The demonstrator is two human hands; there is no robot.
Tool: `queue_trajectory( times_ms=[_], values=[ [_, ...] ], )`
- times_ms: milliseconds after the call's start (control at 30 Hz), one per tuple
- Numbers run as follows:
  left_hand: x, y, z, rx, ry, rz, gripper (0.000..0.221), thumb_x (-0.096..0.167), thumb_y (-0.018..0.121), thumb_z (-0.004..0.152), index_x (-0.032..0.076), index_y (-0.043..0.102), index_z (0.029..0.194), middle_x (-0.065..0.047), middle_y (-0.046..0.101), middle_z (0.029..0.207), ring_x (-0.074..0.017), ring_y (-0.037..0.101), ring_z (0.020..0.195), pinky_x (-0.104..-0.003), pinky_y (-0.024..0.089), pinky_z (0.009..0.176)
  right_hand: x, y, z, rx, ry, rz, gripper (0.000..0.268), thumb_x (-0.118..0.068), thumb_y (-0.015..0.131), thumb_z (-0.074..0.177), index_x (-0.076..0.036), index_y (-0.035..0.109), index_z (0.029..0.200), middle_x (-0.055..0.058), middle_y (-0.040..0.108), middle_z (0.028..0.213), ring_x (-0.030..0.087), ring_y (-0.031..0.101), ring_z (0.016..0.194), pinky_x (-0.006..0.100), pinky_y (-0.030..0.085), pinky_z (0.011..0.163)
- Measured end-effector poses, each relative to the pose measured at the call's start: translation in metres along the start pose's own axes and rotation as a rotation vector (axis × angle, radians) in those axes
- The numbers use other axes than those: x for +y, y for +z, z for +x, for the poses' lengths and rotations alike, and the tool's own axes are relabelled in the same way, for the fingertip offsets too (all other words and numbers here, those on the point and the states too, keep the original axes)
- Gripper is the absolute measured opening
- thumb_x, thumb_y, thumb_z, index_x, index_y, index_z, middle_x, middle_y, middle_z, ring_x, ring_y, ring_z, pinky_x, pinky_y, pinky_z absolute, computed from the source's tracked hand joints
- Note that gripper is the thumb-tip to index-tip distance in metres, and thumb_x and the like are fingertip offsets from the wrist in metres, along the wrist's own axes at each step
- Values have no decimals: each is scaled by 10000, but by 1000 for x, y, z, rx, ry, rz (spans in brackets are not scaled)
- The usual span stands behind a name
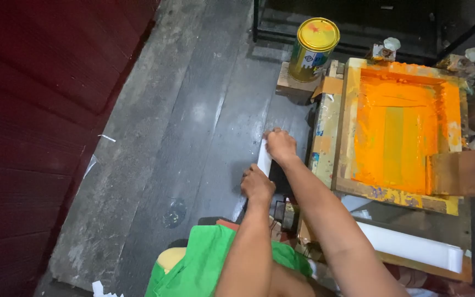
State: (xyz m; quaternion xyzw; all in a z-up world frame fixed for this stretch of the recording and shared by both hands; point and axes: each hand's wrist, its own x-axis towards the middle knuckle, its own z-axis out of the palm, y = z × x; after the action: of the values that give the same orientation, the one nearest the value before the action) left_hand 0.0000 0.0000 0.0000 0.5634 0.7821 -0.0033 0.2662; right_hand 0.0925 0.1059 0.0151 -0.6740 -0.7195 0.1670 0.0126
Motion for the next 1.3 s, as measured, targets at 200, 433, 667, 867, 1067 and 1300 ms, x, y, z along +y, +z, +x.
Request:
queue_trajectory(
  times_ms=[200, 433, 667, 867, 1067, 1300],
  values=[
    [-8, 9, 10, -21, 44, -17, 687, 364, 896, 756, -2, 507, 1188, -227, 600, 1064, -451, 692, 989, -599, 602, 708, -11, -16, -12, 21, -2, -31, 391, -270, 733, 874, -172, 715, 1252, 147, 654, 1208, 359, 647, 1145, 538, 541, 921],
    [11, -50, -26, 16, 140, -5, 710, 415, 900, 771, 24, 505, 1212, -212, 566, 1148, -455, 639, 1102, -604, 604, 781, -25, -152, -149, 267, -288, 127, 345, -230, 685, 929, -129, 678, 1259, 146, 641, 1213, 346, 601, 1189, 492, 494, 941],
    [49, -132, -123, 220, 681, -147, 346, 411, 747, 882, 102, 598, 927, -109, 596, 949, -378, 668, 992, -520, 562, 803, 79, -203, -295, 414, -399, 31, 200, -230, 697, 916, -184, 687, 1111, 27, 663, 995, 242, 659, 1006, 384, 489, 856],
    [71, -129, -210, 392, 1230, -71, 190, 335, 738, 841, 152, 697, 815, -58, 577, 789, -297, 622, 790, -429, 482, 708, 143, -207, -397, 470, -453, -97, 57, -185, 651, 909, -167, 694, 941, 12, 684, 861, 223, 674, 852, 357, 480, 764],
    [85, -83, -233, 419, 1451, 133, 404, 303, 837, 704, 124, 737, 1052, -102, 656, 1122, -328, 620, 1087, -463, 449, 900, 179, -177, -418, 579, -438, -300, 170, -247, 740, 796, -195, 694, 951, -4, 653, 993, 210, 631, 919, 383, 451, 811],
    [86, -89, -226, 110, 1172, 282, 781, 361, 865, 723, 76, 621, 1408, -138, 627, 1365, -319, 521, 1357, -470, 423, 1050, 215, -181, -400, 39, -130, 16, 593, -315, 892, 679, -95, 622, 1159, 154, 616, 1362, 356, 599, 1283, 549, 308, 1125]
  ],
)
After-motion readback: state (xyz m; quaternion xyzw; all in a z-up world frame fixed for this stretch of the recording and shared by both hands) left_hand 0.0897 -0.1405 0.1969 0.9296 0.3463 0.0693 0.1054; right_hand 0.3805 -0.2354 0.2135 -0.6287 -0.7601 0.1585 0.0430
